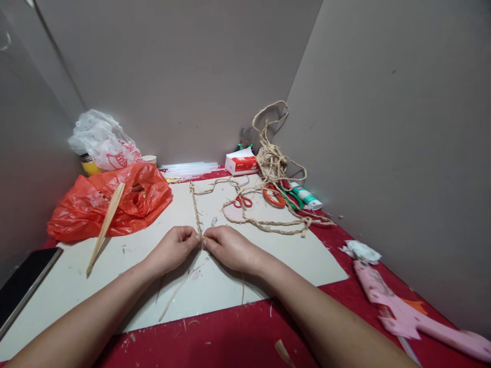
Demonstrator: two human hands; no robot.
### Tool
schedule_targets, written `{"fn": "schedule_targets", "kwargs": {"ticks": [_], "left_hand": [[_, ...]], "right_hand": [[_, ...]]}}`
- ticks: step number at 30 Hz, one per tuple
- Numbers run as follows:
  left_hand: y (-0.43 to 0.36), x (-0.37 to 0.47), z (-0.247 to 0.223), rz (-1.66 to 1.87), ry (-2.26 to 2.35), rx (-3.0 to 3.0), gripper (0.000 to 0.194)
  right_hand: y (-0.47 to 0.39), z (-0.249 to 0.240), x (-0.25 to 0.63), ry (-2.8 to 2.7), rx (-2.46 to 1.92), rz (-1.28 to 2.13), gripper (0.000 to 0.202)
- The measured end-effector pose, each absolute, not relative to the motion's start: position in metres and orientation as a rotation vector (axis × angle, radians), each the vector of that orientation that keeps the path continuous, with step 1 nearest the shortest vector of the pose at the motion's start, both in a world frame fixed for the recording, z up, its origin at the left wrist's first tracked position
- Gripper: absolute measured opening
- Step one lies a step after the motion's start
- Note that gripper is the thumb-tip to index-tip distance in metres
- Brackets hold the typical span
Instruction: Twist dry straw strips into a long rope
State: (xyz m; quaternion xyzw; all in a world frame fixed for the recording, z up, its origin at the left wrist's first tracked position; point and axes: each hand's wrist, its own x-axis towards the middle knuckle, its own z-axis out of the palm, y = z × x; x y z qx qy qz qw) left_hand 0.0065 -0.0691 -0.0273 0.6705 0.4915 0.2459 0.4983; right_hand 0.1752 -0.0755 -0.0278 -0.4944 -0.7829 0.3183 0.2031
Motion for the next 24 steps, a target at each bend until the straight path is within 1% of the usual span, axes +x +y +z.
{"fn": "schedule_targets", "kwargs": {"ticks": [5,8,10,12,14,19,24], "left_hand": [[-0.068,0.005,-0.03,0.603,1.169,1.588,0.034],[-0.068,0.005,-0.033,0.616,1.176,1.592,0.032],[-0.068,0.005,-0.034,0.63,1.179,1.582,0.031],[-0.068,0.005,-0.034,0.647,1.168,1.544,0.029],[-0.069,0.005,-0.034,0.665,1.152,1.487,0.028],[-0.071,0.007,-0.029,0.663,1.164,1.375,0.025],[-0.074,0.009,-0.024,0.676,1.161,1.302,0.024]], "right_hand": [[-0.075,-0.022,0.18,-2.154,-1.418,0.886,0.024],[-0.076,-0.018,0.18,-2.032,-1.441,1.091,0.02],[-0.078,-0.016,0.177,-1.953,-1.417,1.267,0.021],[-0.082,-0.017,0.172,-1.926,-1.401,1.346,0.023],[-0.087,-0.02,0.167,-1.973,-1.418,1.294,0.024],[-0.098,-0.026,0.158,-2.199,-1.472,0.932,0.026],[-0.107,-0.018,0.157,-2.328,-1.499,0.705,0.028]]}}
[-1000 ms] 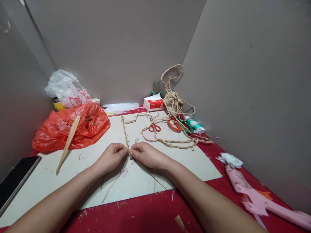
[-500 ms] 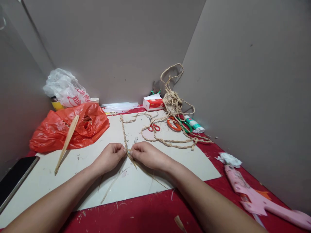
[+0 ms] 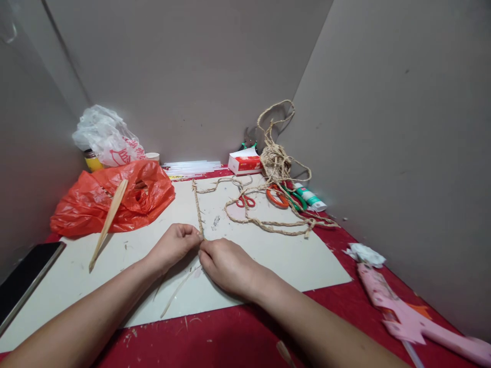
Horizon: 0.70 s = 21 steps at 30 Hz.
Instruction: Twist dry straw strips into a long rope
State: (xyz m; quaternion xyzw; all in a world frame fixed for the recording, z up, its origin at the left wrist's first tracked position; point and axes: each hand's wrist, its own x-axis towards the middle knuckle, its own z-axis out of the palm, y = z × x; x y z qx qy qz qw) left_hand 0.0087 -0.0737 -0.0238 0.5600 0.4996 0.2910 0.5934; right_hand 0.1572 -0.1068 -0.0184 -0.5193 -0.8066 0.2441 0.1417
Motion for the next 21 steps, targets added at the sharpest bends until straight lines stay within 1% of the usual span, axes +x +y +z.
{"fn": "schedule_targets", "kwargs": {"ticks": [1,3,5,6,8,11,12,14,16,17,19,21], "left_hand": [[-0.074,0.009,-0.023,0.686,1.149,1.287,0.025],[-0.075,0.008,-0.022,0.696,1.123,1.257,0.026],[-0.075,0.008,-0.021,0.701,1.095,1.221,0.027],[-0.075,0.007,-0.02,0.697,1.074,1.202,0.027],[-0.075,0.006,-0.019,0.674,1.035,1.172,0.029],[-0.074,0.005,-0.017,0.631,1.013,1.154,0.029],[-0.074,0.006,-0.016,0.626,1.011,1.15,0.029],[-0.075,0.007,-0.014,0.617,1.0,1.158,0.028],[-0.076,0.008,-0.013,0.61,0.989,1.183,0.028],[-0.076,0.009,-0.013,0.614,0.99,1.194,0.029],[-0.077,0.01,-0.015,0.629,1.004,1.208,0.029],[-0.077,0.01,-0.017,0.642,1.024,1.232,0.028]], "right_hand": [[-0.108,-0.016,0.158,-2.367,-1.456,0.7,0.026],[-0.11,-0.01,0.162,-2.453,-1.303,0.803,0.026],[-0.107,-0.004,0.167,-2.402,-1.166,0.989,0.034],[-0.104,-0.003,0.17,-2.284,-1.154,1.05,0.038],[-0.094,-0.002,0.176,-1.938,-1.235,1.028,0.04],[-0.079,-0.009,0.18,-1.582,-1.343,0.896,0.032],[-0.075,-0.012,0.18,-1.559,-1.344,0.927,0.028],[-0.074,-0.018,0.176,-1.585,-1.3,1.143,0.024],[-0.076,-0.022,0.171,-1.62,-1.234,1.4,0.027],[-0.077,-0.023,0.169,-1.641,-1.211,1.473,0.028],[-0.079,-0.023,0.167,-1.687,-1.211,1.477,0.028],[-0.079,-0.021,0.167,-1.748,-1.267,1.384,0.028]]}}
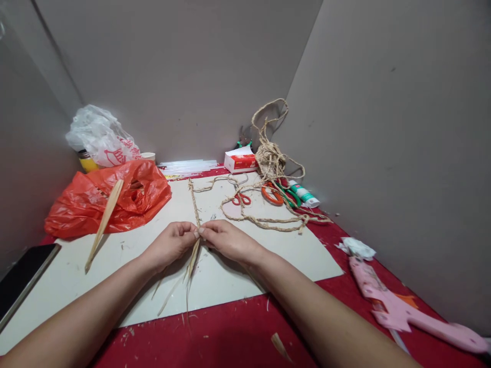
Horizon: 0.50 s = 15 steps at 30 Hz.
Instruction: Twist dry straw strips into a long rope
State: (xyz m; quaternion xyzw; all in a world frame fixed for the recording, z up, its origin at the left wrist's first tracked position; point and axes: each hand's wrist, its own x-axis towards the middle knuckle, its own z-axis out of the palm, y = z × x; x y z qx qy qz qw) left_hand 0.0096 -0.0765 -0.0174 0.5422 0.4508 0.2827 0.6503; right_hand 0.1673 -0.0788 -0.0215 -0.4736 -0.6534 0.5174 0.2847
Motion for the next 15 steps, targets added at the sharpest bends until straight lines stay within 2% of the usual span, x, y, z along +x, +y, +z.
{"fn": "schedule_targets", "kwargs": {"ticks": [5,15], "left_hand": [[-0.074,0.008,-0.025,0.647,1.039,1.439,0.022],[-0.076,0.005,-0.014,0.503,1.254,1.875,0.021]], "right_hand": [[-0.071,-0.023,0.17,-1.87,-1.429,1.293,0.03],[-0.069,-0.031,0.17,-1.689,-1.345,1.475,0.023]]}}
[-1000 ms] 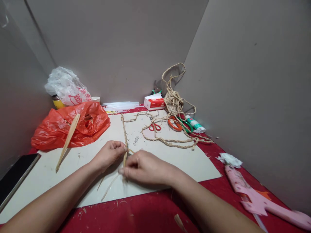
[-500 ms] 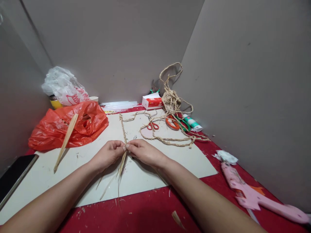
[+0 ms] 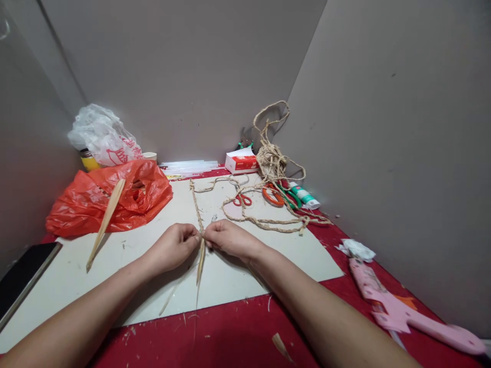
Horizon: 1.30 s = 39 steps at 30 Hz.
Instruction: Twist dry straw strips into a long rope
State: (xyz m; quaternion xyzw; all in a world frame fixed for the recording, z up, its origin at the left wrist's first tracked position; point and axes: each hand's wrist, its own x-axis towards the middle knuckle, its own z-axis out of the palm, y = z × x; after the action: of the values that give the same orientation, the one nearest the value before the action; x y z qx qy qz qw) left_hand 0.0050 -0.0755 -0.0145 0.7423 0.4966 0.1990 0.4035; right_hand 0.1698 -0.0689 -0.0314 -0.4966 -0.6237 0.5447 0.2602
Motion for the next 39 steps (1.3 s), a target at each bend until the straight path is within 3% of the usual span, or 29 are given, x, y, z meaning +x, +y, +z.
{"fn": "schedule_targets", "kwargs": {"ticks": [9,13,16,19,22,24,28,34,39], "left_hand": [[-0.108,0.017,-0.002,0.217,1.542,2.375,0.032],[-0.126,0.027,-0.005,-0.026,1.581,2.565,0.035],[-0.131,0.024,0.005,-0.096,1.355,2.549,0.028],[-0.119,0.013,0.017,0.072,1.19,2.284,0.03],[-0.096,0.005,0.015,0.617,1.332,1.859,0.02],[-0.084,0.005,0.005,0.772,1.281,1.528,0.018],[-0.08,0.013,-0.015,0.574,1.011,1.14,0.021],[-0.082,0.013,-0.017,0.554,1.135,1.22,0.026],[-0.08,0.013,-0.02,0.602,1.189,1.279,0.025]], "right_hand": [[-0.08,-0.024,0.161,-1.258,-1.268,1.843,0.031],[-0.08,-0.023,0.163,-1.192,-1.181,1.944,0.018],[-0.077,-0.025,0.167,-1.2,-1.155,1.969,0.015],[-0.075,-0.024,0.173,-1.175,-1.113,2.015,0.013],[-0.073,-0.022,0.177,-1.173,-1.06,2.062,0.013],[-0.072,-0.022,0.178,-1.19,-1.026,2.08,0.015],[-0.07,-0.025,0.178,-1.285,-1.018,2.049,0.017],[-0.072,-0.024,0.177,-1.473,-1.159,1.897,0.017],[-0.074,-0.026,0.175,-1.745,-1.249,1.56,0.021]]}}
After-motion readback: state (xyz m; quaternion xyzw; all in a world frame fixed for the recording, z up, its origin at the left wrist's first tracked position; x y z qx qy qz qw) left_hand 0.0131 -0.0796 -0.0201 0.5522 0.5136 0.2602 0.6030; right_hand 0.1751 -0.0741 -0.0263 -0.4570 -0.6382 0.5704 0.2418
